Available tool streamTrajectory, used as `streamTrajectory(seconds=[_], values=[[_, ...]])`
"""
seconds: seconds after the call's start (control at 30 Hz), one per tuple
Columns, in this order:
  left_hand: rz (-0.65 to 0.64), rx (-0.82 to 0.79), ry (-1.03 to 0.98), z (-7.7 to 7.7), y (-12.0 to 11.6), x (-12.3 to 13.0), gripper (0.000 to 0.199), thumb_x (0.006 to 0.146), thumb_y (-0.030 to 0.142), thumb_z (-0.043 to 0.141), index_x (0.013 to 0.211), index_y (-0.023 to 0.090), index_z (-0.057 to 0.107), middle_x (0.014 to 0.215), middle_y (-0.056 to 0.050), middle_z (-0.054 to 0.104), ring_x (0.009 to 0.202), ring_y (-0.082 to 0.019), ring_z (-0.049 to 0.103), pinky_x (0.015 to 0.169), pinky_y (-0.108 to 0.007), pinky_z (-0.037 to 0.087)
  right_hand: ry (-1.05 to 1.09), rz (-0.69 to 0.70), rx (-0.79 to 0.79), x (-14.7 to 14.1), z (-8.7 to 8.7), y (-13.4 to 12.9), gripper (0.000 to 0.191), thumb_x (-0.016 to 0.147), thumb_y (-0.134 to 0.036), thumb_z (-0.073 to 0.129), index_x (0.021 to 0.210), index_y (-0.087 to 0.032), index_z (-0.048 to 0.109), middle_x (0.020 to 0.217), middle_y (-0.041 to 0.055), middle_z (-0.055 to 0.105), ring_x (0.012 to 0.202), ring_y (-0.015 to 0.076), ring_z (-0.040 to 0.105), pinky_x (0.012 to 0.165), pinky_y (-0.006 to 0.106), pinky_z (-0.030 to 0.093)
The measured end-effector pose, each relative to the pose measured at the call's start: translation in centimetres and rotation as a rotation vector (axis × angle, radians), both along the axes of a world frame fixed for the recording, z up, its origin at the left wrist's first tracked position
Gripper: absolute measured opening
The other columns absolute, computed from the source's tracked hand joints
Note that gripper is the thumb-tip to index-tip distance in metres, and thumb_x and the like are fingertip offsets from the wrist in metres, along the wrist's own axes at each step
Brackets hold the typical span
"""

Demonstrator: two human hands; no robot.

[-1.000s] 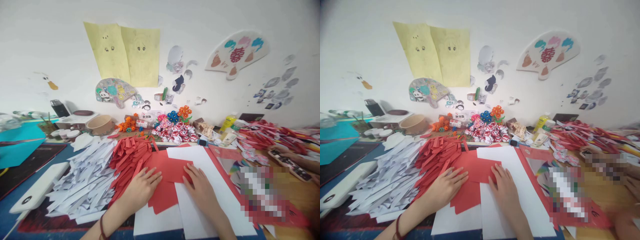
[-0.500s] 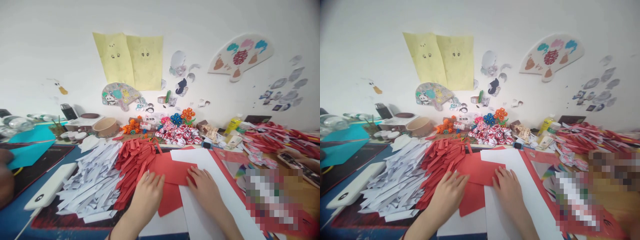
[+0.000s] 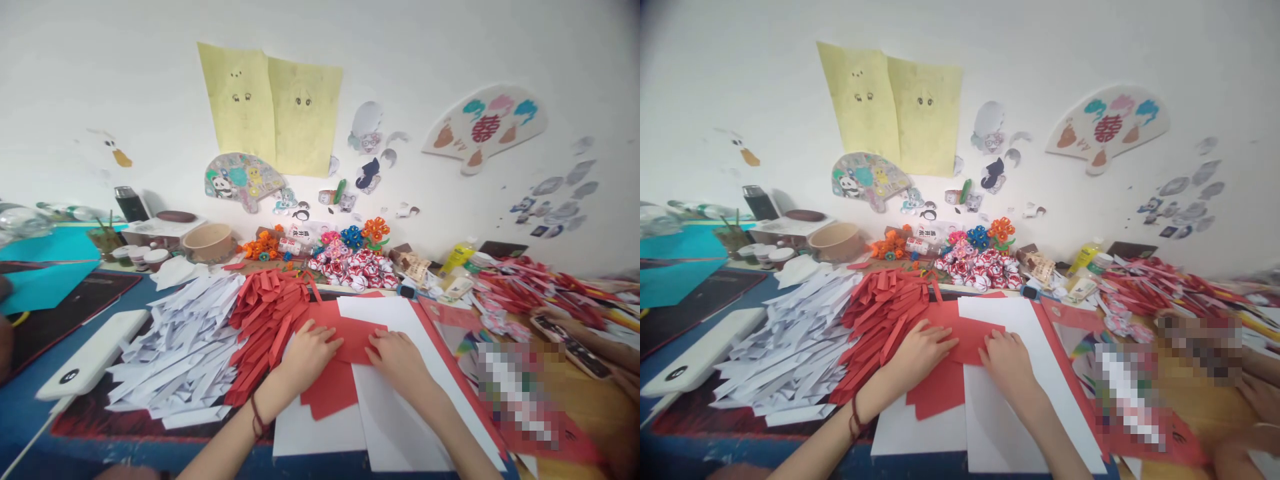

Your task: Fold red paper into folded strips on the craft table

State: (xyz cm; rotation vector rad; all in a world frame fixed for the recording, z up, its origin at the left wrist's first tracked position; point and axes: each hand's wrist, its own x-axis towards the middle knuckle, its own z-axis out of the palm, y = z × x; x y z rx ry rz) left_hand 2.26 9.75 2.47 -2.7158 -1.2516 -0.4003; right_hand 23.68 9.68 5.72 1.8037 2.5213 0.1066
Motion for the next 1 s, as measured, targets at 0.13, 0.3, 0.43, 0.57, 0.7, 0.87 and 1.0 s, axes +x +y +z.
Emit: streamTrajectory(seconds=[0.13,0.3,0.43,0.57,0.7,0.87,1.0], values=[[0.005,-0.005,-0.029,-0.1,0.2,0.1,0.027,0.091,0.025,0.052,0.117,0.023,0.059,0.120,-0.009,0.063,0.105,-0.022,0.060,0.094,-0.040,0.034,-0.047,-0.032,-0.008,-2.7,0.8,0.8,0.018,0.083,-0.028,0.062,0.086,-0.012,0.070,0.093,0.0143,0.069,0.090,0.0272,0.064,0.077,0.033,0.041],[0.032,-0.023,-0.046,-0.5,0.2,0.2,0.026,0.089,0.024,0.054,0.115,0.020,0.058,0.118,-0.008,0.064,0.102,-0.022,0.061,0.092,-0.041,0.035,0.190,-0.003,-0.176,-3.4,-0.7,2.6,0.027,0.073,-0.044,0.069,0.072,-0.017,0.065,0.076,0.0047,0.068,0.070,0.0180,0.061,0.053,0.024,0.030],[0.045,-0.008,-0.052,-0.8,0.2,0.3,0.024,0.089,0.018,0.051,0.113,0.019,0.057,0.117,-0.008,0.064,0.102,-0.022,0.061,0.092,-0.041,0.035,0.240,0.047,-0.367,-3.1,-1.2,4.3,0.032,0.069,-0.042,0.069,0.052,-0.016,0.058,0.054,0.0006,0.060,0.054,0.0121,0.052,0.049,0.024,0.025],[0.042,-0.013,-0.039,-0.8,0.1,0.4,0.022,0.089,0.018,0.052,0.110,0.017,0.058,0.115,-0.010,0.064,0.100,-0.022,0.061,0.089,-0.039,0.036,0.290,0.096,-0.463,-3.5,-0.8,5.0,0.032,0.064,-0.039,0.071,0.047,-0.017,0.056,0.049,0.0004,0.059,0.051,0.0116,0.052,0.046,0.022,0.029],[0.056,-0.012,-0.039,-0.5,-0.1,0.5,0.023,0.090,0.017,0.049,0.110,0.017,0.058,0.115,-0.011,0.063,0.100,-0.021,0.061,0.088,-0.039,0.037,0.353,0.022,-0.627,-3.8,-0.8,5.2,0.032,0.064,-0.039,0.069,0.047,-0.017,0.054,0.046,0.0007,0.058,0.041,0.0104,0.050,0.040,0.020,0.035],[0.063,-0.015,-0.048,-0.3,-0.3,0.5,0.026,0.091,0.018,0.047,0.116,0.019,0.056,0.118,-0.009,0.063,0.102,-0.022,0.061,0.088,-0.040,0.036,0.469,-0.013,-0.778,-2.6,-0.8,5.2,0.031,0.066,-0.036,0.066,0.046,-0.016,0.053,0.040,-0.0012,0.054,0.032,0.0093,0.048,0.033,0.019,0.038],[0.085,0.006,-0.039,-0.4,-0.4,0.5,0.027,0.094,0.019,0.041,0.117,0.021,0.055,0.120,-0.007,0.063,0.103,-0.021,0.060,0.087,-0.040,0.037,0.475,-0.034,-0.824,-0.9,-0.9,5.0,0.032,0.068,-0.038,0.065,0.048,-0.015,0.056,0.039,-0.0008,0.055,0.028,0.0090,0.046,0.028,0.018,0.034]])
